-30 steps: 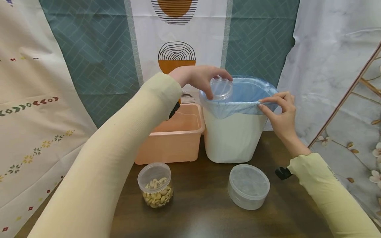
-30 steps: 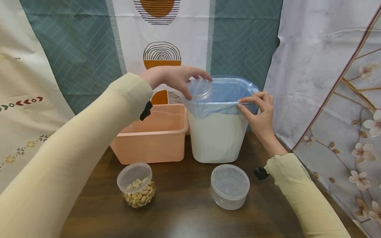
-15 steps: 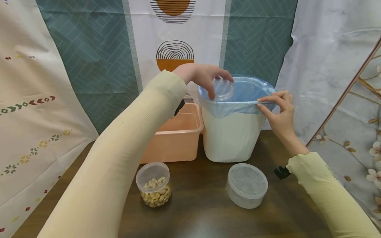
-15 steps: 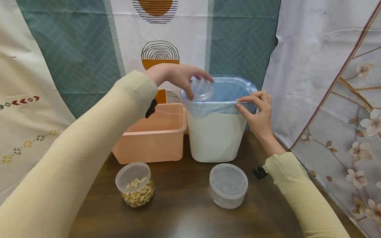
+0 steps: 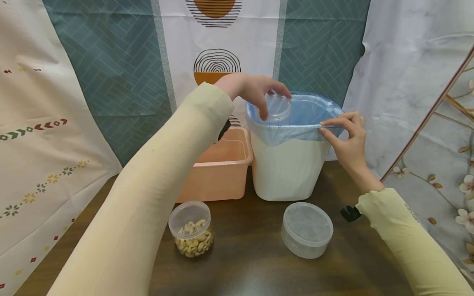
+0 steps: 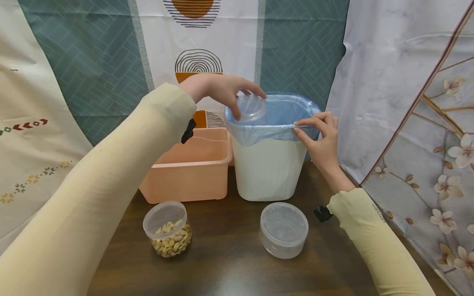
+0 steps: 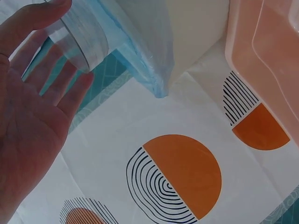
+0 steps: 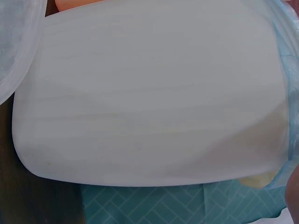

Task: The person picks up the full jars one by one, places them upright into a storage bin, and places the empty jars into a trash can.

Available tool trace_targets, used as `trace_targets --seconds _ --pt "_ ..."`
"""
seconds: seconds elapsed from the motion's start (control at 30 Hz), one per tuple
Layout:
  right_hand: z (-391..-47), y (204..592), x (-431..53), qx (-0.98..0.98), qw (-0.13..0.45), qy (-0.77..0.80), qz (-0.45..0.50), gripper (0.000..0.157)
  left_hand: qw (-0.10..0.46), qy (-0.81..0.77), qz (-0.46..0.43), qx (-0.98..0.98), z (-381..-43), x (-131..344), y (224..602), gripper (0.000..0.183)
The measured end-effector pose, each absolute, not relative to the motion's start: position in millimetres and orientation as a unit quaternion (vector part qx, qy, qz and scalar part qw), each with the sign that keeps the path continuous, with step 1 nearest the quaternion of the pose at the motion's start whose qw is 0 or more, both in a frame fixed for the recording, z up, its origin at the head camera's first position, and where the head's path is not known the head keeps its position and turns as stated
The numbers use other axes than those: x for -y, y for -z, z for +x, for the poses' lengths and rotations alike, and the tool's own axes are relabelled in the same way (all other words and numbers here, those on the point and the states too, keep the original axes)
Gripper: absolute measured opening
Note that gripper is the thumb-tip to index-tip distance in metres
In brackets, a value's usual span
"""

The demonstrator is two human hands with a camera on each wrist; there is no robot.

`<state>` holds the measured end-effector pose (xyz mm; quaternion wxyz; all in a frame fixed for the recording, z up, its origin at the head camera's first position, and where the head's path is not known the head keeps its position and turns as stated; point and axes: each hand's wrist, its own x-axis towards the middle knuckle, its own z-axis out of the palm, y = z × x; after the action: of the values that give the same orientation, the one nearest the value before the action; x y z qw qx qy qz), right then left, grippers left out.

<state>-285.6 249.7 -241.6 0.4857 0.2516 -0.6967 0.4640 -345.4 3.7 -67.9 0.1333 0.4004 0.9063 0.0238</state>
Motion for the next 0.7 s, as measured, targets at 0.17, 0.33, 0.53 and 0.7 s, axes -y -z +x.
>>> trace_targets --seconds 0.17,0.33,0.53,0.7 --pt "-284.4 240.2 -248.7 0.698 0.487 -0.461 0.251 0.013 0.137 -0.027 0.399 -0.906 -344.7 -4.5 66.7 0.081" --pt "-282.7 239.1 -246.6 0.697 0.487 -0.462 0.253 0.012 0.139 -0.026 0.396 -0.907 -344.9 -4.1 66.5 0.081" --pt "-281.4 238.7 -245.6 0.693 0.488 -0.465 0.257 0.013 0.142 -0.021 0.397 -0.906 -345.2 -4.0 64.8 0.081" --pt "-282.6 240.4 -245.3 0.693 0.492 -0.462 0.255 0.013 0.163 -0.011 0.381 -0.91 -344.0 -5.3 64.6 0.088"
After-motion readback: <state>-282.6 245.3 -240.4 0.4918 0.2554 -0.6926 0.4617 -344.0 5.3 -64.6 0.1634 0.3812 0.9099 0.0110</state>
